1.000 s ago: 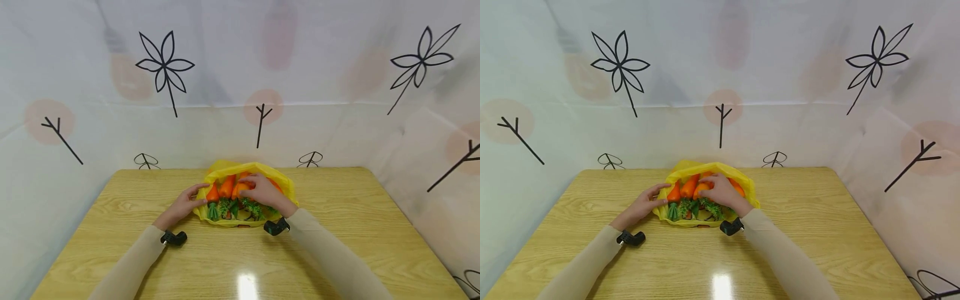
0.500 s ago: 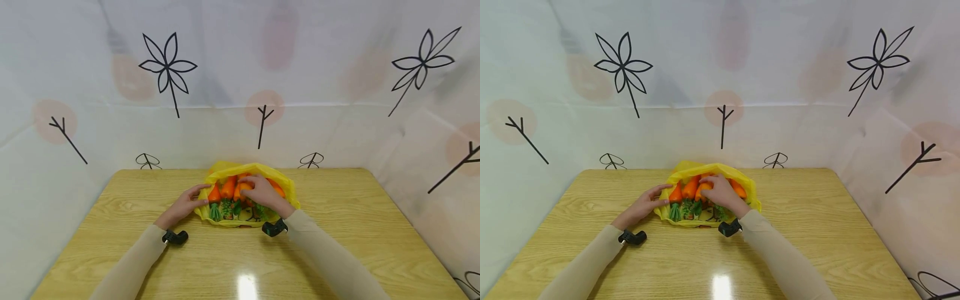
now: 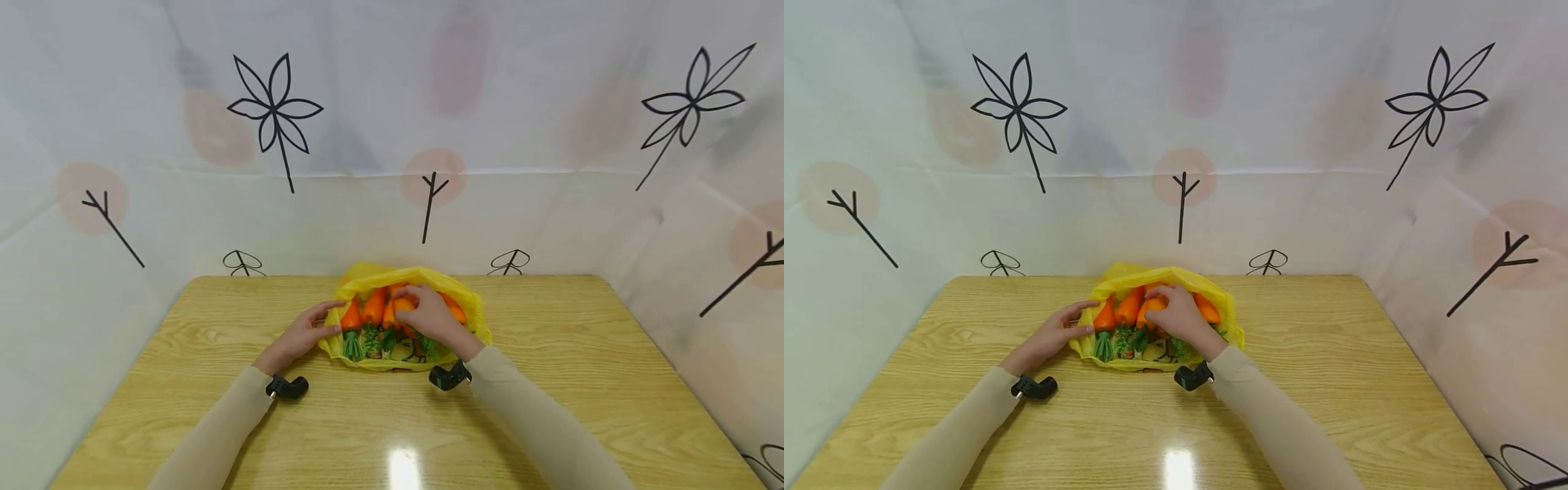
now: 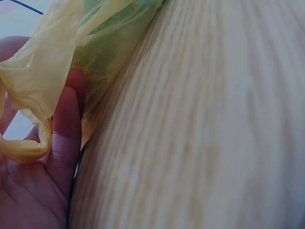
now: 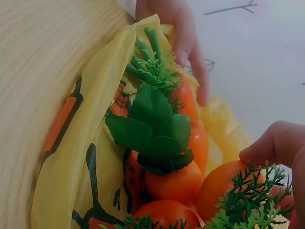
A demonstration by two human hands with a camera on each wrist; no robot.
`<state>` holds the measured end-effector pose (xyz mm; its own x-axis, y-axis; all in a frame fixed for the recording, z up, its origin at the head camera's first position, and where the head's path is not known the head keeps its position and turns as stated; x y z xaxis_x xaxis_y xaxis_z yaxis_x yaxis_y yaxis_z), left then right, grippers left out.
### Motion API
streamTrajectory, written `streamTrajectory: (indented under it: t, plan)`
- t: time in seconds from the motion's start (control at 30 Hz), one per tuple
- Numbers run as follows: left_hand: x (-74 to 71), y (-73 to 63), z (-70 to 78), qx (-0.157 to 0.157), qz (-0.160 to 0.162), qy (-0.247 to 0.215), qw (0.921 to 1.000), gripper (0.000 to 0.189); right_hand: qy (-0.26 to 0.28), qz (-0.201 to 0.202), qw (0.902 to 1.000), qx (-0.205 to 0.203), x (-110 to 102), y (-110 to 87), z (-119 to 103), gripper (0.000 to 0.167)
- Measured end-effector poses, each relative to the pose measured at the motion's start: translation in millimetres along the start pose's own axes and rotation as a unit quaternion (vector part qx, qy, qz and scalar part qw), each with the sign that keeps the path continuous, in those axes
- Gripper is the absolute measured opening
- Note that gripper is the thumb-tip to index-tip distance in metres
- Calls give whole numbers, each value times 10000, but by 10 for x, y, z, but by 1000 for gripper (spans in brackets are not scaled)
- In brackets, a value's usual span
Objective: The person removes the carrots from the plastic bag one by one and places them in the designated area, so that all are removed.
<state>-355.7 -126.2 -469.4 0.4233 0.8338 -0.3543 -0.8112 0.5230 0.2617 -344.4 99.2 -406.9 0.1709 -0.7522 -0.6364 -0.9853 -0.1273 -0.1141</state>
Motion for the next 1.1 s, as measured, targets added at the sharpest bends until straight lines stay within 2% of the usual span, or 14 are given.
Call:
streamTrajectory:
  t: [0.27, 0.53, 0.73, 0.9, 1.1]
  plan:
    - [-15, -39, -9, -279, 36, -34, 9996, 54, 462, 58, 9989, -59, -41, -33, 37, 38]
    - [-33, -35, -28, -211, 70, -5, 9998, 54, 455, 144, 9983, -323, -130, -133, 18, 37]
    - [-17, -31, -17, -130, 38, 105, 9999, 55, 732, 69, 9965, -396, -210, -251, 85, 37]
    - [-13, -51, 33, -126, -81, 328, 9994, 55, 784, 42, 9956, -521, -306, -382, 137, 37]
    - [-30, -88, 123, 50, -289, 693, 9972, 58, 660, 212, 9953, -675, -429, -516, 166, 33]
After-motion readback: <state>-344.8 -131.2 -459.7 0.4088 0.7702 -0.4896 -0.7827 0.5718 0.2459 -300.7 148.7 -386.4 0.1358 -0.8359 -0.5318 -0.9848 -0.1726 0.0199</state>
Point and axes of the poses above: each hand's wrist, its own y-axis towards the middle knuckle, its own x-axis out of the palm, z = x × y, the point moved 10 cm from there along y, towards the middle knuckle, and after that the axes turned 12 degrees about x, right-handed, at the moved point
